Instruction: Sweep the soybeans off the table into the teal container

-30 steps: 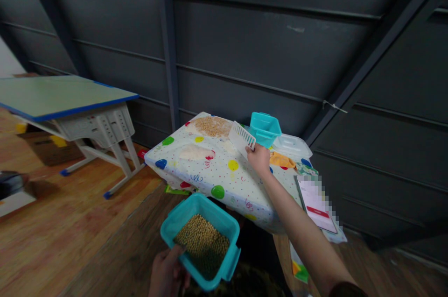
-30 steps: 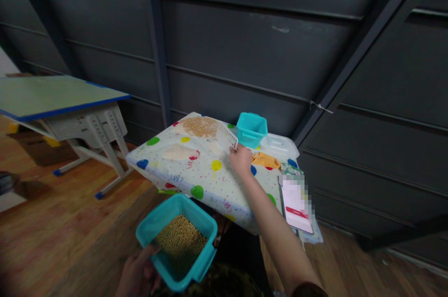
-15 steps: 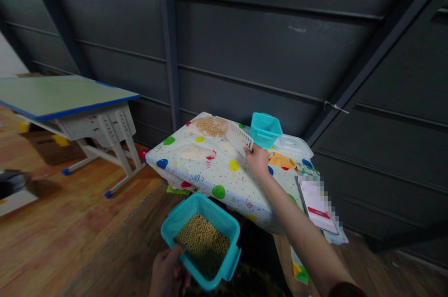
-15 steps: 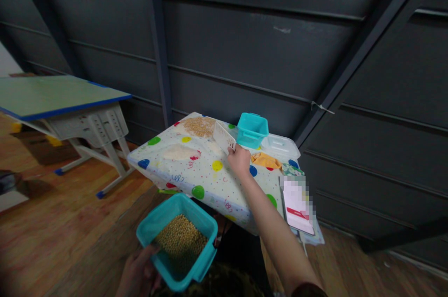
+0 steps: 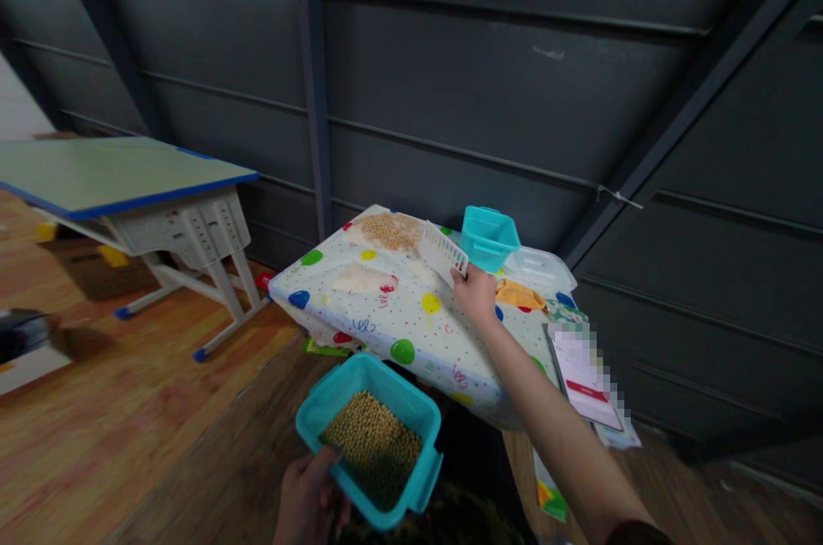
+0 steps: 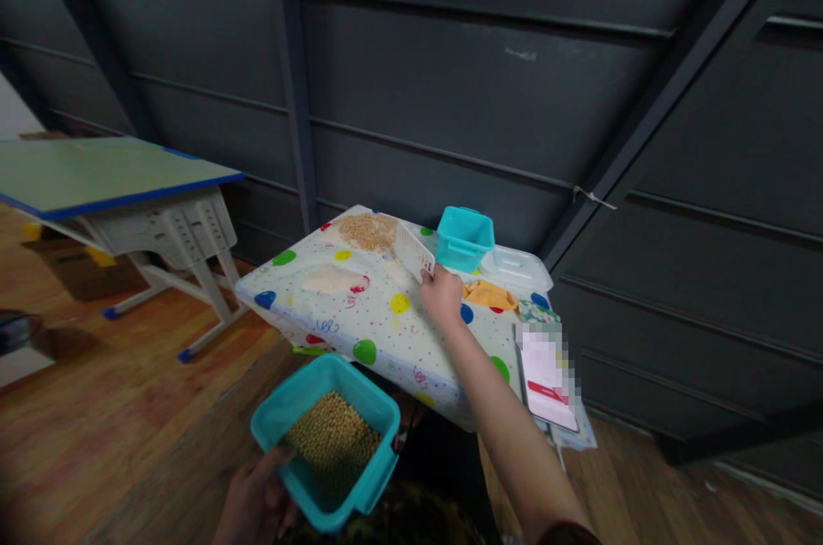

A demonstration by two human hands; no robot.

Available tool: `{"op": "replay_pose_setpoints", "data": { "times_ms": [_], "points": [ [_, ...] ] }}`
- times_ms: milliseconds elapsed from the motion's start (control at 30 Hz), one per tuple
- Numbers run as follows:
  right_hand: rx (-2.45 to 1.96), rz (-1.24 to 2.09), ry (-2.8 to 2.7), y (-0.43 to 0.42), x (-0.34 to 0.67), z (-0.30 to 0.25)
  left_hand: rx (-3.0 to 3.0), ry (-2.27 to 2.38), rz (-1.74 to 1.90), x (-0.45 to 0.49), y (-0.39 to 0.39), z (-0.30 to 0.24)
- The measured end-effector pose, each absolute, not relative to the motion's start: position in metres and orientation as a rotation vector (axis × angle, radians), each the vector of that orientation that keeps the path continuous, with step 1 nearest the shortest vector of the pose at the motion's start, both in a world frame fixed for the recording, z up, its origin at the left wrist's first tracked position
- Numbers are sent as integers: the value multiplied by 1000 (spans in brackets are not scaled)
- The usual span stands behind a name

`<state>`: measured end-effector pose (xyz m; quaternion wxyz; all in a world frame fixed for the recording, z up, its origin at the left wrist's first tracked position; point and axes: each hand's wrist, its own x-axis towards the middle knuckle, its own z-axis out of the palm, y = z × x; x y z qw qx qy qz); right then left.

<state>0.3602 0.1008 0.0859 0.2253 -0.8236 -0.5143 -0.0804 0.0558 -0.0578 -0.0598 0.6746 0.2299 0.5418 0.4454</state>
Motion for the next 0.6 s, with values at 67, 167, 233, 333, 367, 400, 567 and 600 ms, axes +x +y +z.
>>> {"op": "replay_pose_setpoints", "data": {
  "times_ms": [67,167,233,333,367,400,567,600],
  "points": [
    [-2270,-218,-1438,102,361,85,506,1245,1031,58,-58,-63],
    [-2266,-203,-1464,103,360,84,488,1227,1043,59,-59,-64],
    [-2264,-204,-1460,104,360,84,480,1211,1026,57,-60,-62],
    [-2269,-199,-1438,104,360,85,492,1208,992,56,-60,-57],
    [-2271,-194,-1434,104,361,85,494,1211,988,56,-60,-56],
    [-2273,-188,-1433,104,361,85,488,1219,994,56,-59,-55],
    [-2269,-182,-1469,107,365,89,479,1277,1020,60,-59,-58],
    [-2261,-181,-1483,109,366,90,492,1268,1023,60,-60,-57]
  ]
}}
